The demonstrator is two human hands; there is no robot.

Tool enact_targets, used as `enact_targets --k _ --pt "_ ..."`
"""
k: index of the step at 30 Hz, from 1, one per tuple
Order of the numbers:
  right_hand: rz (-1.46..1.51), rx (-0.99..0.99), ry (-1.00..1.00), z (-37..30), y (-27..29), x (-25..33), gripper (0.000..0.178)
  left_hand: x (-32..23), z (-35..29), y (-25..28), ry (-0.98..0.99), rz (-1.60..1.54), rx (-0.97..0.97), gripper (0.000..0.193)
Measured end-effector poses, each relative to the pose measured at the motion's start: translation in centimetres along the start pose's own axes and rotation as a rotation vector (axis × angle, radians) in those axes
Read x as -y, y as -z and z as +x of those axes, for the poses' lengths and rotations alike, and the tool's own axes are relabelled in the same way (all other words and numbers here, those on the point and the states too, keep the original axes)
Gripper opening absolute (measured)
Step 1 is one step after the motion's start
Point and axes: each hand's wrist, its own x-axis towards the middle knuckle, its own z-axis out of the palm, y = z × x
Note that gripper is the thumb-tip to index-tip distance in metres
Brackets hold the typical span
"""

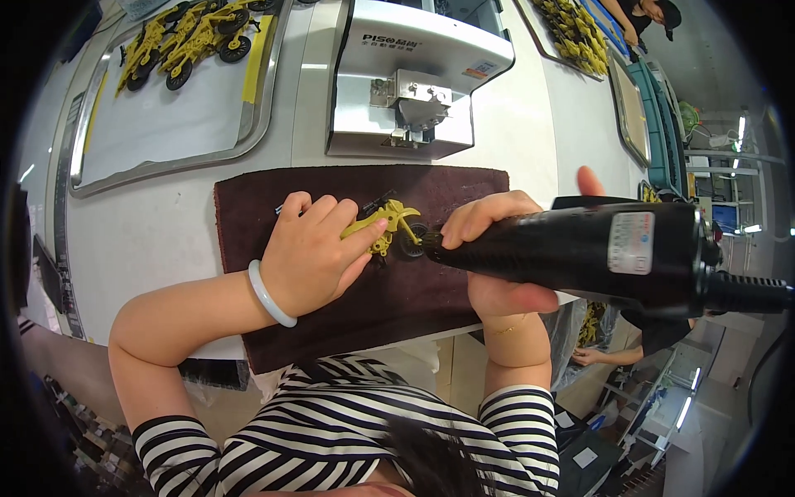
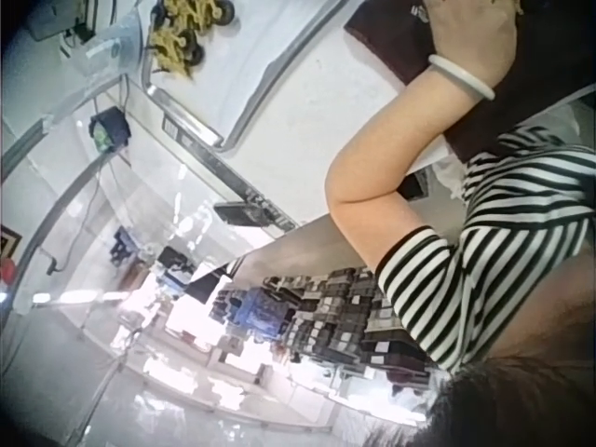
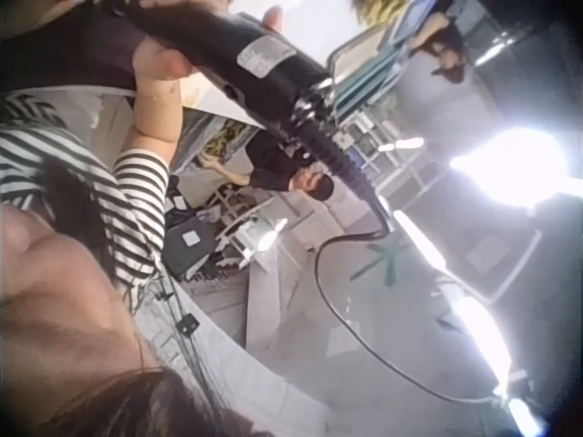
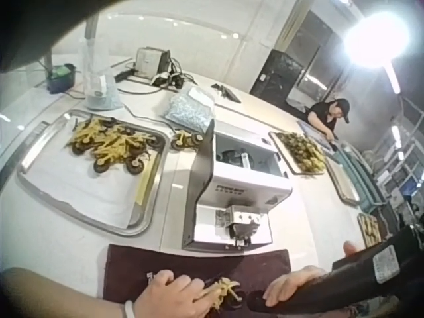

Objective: The person assembles toy motorcycles by driving screws into them with an electric screwdriver and placing the completed toys onto a tray.

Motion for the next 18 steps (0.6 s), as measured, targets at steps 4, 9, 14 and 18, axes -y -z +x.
enact_targets --k 4,9,14,18 --pt "0.061 0.067 -0.002 -0.6 0.1 -0.1 0.096 0.0 0.1 -0.1 0.001 0.005 0.008 0.035" --pt "0.053 0.152 0.031 -0.6 -0.1 -0.3 0.088 0.1 0.4 0.1 0.023 -0.026 0.04 0.035" --pt "0.049 0.151 0.03 -0.5 1.0 -0.7 0.094 0.1 0.5 0.0 0.02 -0.039 0.021 0.035" --pt "0.031 0.133 0.001 0.4 0.0 -0.3 0.097 0.1 0.2 0.3 0.026 -0.046 0.033 0.035"
